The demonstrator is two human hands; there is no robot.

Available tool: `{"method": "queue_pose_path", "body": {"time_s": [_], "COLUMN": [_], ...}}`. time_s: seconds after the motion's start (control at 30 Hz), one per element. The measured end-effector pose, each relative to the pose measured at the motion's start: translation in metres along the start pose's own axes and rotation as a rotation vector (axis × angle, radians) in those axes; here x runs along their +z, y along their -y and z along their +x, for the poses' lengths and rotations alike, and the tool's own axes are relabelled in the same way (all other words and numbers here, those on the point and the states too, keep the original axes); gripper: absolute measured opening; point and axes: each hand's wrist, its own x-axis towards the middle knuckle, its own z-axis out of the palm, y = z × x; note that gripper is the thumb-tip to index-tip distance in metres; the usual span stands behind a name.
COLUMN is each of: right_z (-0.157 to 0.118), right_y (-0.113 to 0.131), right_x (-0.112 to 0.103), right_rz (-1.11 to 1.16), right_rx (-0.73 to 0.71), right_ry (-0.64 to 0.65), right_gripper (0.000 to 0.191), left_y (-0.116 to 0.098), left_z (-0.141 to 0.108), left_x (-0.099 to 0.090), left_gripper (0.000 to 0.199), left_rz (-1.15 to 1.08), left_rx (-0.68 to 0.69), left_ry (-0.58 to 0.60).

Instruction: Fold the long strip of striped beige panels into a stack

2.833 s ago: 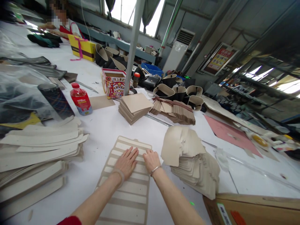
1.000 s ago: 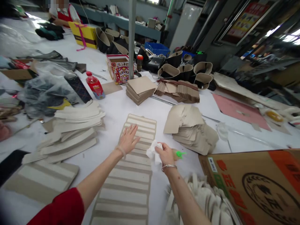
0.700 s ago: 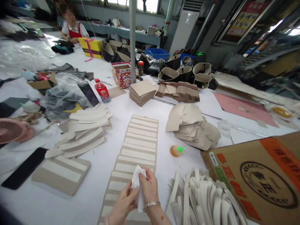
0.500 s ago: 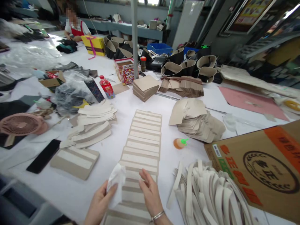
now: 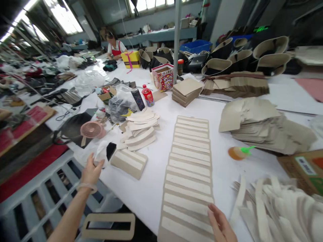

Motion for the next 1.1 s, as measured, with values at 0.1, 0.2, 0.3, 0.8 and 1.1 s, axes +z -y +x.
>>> {"method": "queue_pose_path", "body": {"time_s": [0.1,0.2,0.3,0.8,1.1], "right_z": [-0.016,-0.024,-0.029,0.011,0.007], "right_y": [0.0,-0.005,-0.017,-0.033,-0.034], "right_x": [0.008,0.01,0.012,0.046,0.044], "right_rz": [-0.001,-0.088,-0.236,-1.017,-1.001], "right_rx": [-0.074,-0.132,-0.23,-0.651,-0.618], "right_ry": [-0.042,-0.174,-0.271,-0.102,-0.045], "right_gripper": [0.063,0.064,0.062,0.063,0.065], "left_y": [0.002,-0.019,-0.056,-0.093,-0.095], "left_z": [0.013,-0.009,-0.082,-0.251,-0.25], "left_x": [0.004,0.032,0.072,0.228,0.219], "left_gripper": [0.084,0.073,0.058,0.055,0.058], "left_rz": [0.093,-0.007,-0.105,0.204,0.226], "left_rx": [0.134,0.466,0.763,1.185,1.181], "left_ry": [-0.102,-0.191,-0.048,0.318,0.296]}}
